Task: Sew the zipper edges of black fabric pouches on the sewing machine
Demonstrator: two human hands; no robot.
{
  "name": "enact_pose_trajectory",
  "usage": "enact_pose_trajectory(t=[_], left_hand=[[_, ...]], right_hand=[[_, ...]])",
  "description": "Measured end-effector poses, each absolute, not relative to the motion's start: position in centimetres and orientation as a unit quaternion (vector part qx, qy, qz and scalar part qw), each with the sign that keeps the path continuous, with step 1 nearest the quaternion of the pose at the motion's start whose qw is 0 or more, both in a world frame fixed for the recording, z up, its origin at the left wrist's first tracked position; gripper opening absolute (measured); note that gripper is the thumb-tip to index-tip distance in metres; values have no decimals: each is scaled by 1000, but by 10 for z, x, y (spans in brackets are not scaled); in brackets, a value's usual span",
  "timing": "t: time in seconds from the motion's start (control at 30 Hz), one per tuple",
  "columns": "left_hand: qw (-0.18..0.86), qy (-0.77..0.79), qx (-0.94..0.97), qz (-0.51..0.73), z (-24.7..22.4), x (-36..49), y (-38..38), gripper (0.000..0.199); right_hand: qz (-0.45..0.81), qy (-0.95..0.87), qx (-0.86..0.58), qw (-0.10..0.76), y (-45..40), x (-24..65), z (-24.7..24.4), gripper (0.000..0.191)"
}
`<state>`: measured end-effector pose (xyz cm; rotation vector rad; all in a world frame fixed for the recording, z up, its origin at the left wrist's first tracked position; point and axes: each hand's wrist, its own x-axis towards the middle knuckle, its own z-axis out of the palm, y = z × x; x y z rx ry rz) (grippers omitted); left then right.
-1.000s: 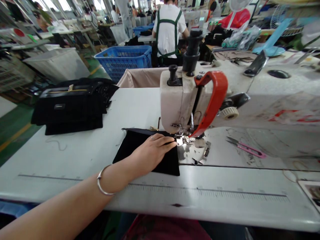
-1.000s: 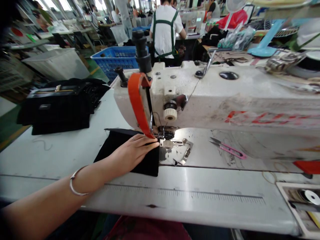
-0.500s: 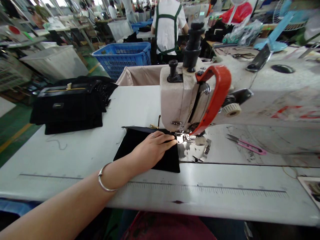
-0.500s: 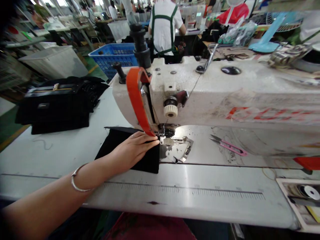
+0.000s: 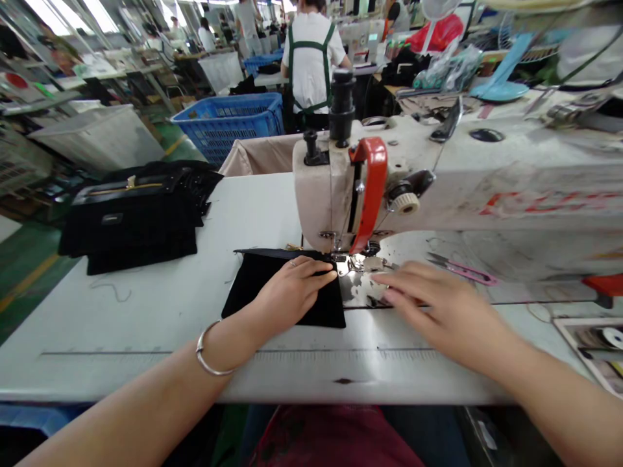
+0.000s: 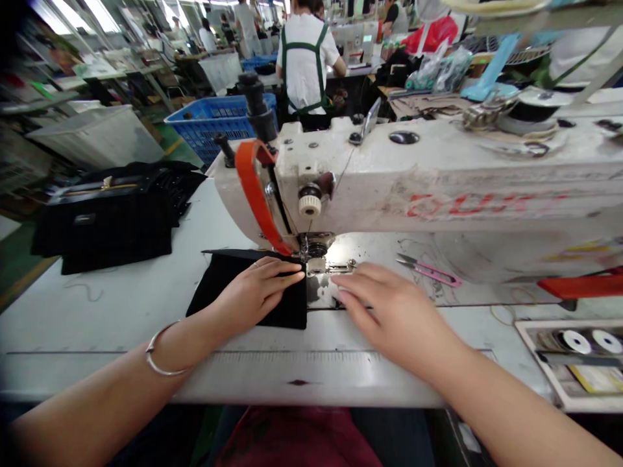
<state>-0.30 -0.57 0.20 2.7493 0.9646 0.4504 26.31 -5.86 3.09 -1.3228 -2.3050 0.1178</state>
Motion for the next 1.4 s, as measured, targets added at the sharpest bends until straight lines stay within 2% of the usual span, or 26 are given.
enact_pose_trajectory(t=[0.13, 0.2, 0.4, 0.67, 0.73, 0.9, 0.97, 1.23, 1.4], left_hand=[[100, 330, 927, 147, 2, -3, -5, 43], [98, 328, 928, 144, 2, -3, -6, 43], [86, 309, 937, 137, 4, -2, -6, 40], [70, 309, 940, 125, 4, -1, -2, 41], [74, 310, 940, 123, 4, -1, -2, 43], [88, 310, 939, 119, 4, -3, -3, 45], [90, 311, 939, 118, 3, -4, -3, 45], [90, 309, 937, 137, 1, -4, -2, 42], [95, 306, 937, 138, 2, -5, -4, 43]], right_hand=[[13, -852, -513, 100, -37, 227, 14, 33], [-10, -843, -532, 75, -31, 217, 10, 35], [5, -843, -524, 120, -30, 215, 0, 38], [8, -846, -519, 121, -31, 213, -2, 33], [15, -850, -507, 143, -31, 215, -2, 26], [16, -754, -561, 341, -22, 230, 3, 14], [21, -707, -596, 381, -16, 235, 6, 15], [63, -679, -586, 438, -8, 236, 1, 15], [95, -672, -597, 427, -8, 238, 5, 11]])
